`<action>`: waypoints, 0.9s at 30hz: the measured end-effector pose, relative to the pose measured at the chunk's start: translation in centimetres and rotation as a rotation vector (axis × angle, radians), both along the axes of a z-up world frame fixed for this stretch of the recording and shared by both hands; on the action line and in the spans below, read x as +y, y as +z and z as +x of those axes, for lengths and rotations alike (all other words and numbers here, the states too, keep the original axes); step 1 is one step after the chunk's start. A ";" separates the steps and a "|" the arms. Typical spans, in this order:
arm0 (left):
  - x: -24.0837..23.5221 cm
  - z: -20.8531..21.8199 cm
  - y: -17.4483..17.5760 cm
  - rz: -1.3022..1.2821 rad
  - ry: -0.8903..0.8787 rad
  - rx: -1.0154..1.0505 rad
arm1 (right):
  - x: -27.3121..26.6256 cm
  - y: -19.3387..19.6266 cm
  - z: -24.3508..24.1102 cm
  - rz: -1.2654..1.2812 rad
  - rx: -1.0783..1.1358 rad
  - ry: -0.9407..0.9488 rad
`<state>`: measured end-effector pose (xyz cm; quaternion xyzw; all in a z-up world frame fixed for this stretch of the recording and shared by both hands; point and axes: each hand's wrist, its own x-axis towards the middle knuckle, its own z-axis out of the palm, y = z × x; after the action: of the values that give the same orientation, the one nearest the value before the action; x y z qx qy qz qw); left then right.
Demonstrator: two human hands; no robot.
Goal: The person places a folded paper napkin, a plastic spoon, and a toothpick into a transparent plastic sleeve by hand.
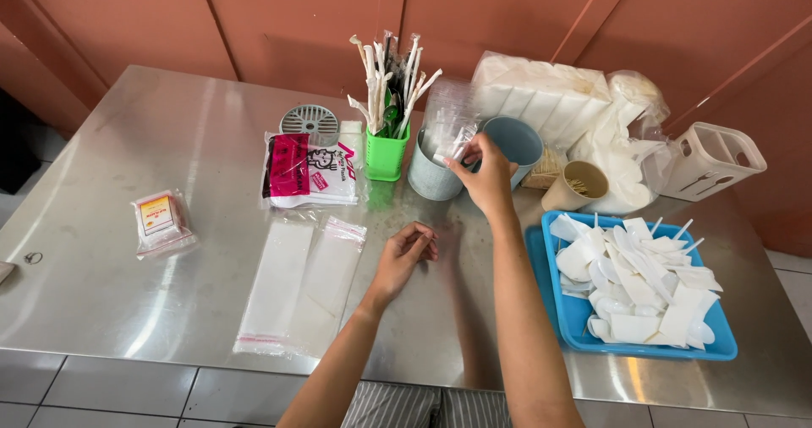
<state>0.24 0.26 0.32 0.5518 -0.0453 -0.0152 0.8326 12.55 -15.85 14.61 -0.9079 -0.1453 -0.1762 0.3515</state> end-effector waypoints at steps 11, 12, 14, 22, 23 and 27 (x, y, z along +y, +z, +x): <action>0.0 -0.5 0.5 0.036 0.011 -0.031 | 1.4 1.5 0.1 -0.544 0.232 0.027; 0.0 -0.4 0.5 0.038 0.009 -0.034 | 1.3 1.0 0.7 -0.600 0.257 0.041; 0.0 -0.5 0.6 0.043 0.011 -0.033 | 1.3 0.1 1.5 -0.596 0.289 0.049; -0.2 -0.3 0.4 0.041 0.022 -0.027 | 1.0 -0.3 2.3 -0.626 0.326 0.063; -0.2 -0.4 0.5 0.035 0.024 -0.028 | 1.1 0.0 2.2 -0.630 0.333 0.065; -0.1 -0.4 0.4 0.037 0.022 -0.037 | 1.1 -0.4 2.6 -0.671 0.339 0.064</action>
<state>-0.19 0.11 0.72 0.5677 -0.0545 0.0034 0.8214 15.19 -14.74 14.19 -0.9838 -0.1631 0.0450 0.0588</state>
